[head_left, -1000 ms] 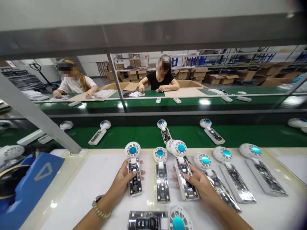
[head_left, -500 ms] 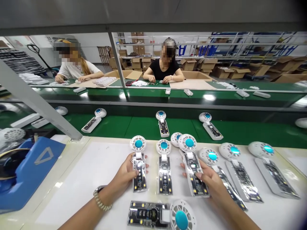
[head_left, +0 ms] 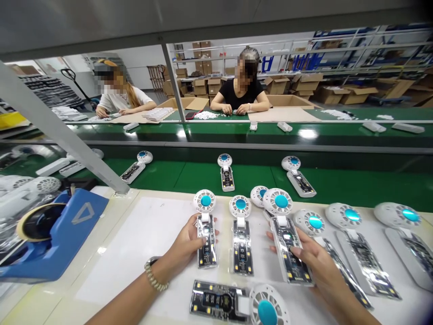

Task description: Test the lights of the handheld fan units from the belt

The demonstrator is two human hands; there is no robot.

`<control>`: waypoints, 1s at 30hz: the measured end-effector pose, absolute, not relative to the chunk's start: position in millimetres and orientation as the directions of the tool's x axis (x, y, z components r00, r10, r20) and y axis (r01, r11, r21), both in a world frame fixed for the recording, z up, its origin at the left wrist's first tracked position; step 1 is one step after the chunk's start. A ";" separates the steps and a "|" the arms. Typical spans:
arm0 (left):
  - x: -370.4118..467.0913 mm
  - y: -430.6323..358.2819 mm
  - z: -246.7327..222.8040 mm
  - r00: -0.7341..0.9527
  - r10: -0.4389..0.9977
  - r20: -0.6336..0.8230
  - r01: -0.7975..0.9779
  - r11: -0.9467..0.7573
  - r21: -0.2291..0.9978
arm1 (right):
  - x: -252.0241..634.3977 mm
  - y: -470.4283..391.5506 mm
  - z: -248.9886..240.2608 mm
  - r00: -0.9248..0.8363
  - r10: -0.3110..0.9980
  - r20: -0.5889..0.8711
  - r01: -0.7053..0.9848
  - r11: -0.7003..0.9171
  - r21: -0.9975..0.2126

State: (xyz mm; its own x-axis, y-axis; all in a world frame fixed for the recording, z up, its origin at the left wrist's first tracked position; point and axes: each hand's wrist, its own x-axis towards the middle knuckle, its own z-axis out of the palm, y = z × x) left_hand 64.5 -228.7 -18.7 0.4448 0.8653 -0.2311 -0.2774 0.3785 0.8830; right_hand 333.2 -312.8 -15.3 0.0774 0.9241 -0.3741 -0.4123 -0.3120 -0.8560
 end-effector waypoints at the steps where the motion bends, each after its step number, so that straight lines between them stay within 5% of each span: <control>1: 64.1 -229.0 -18.4 0.447 0.863 -0.235 -0.269 0.380 0.885 | 333.4 -312.9 -15.8 0.082 0.925 -0.370 -0.415 -0.306 -0.857; 30: 63.2 -230.0 -20.2 0.456 0.846 -0.275 -0.247 0.418 0.874 | 330.6 -313.5 -10.6 0.145 0.906 -0.398 -0.406 -0.313 -0.859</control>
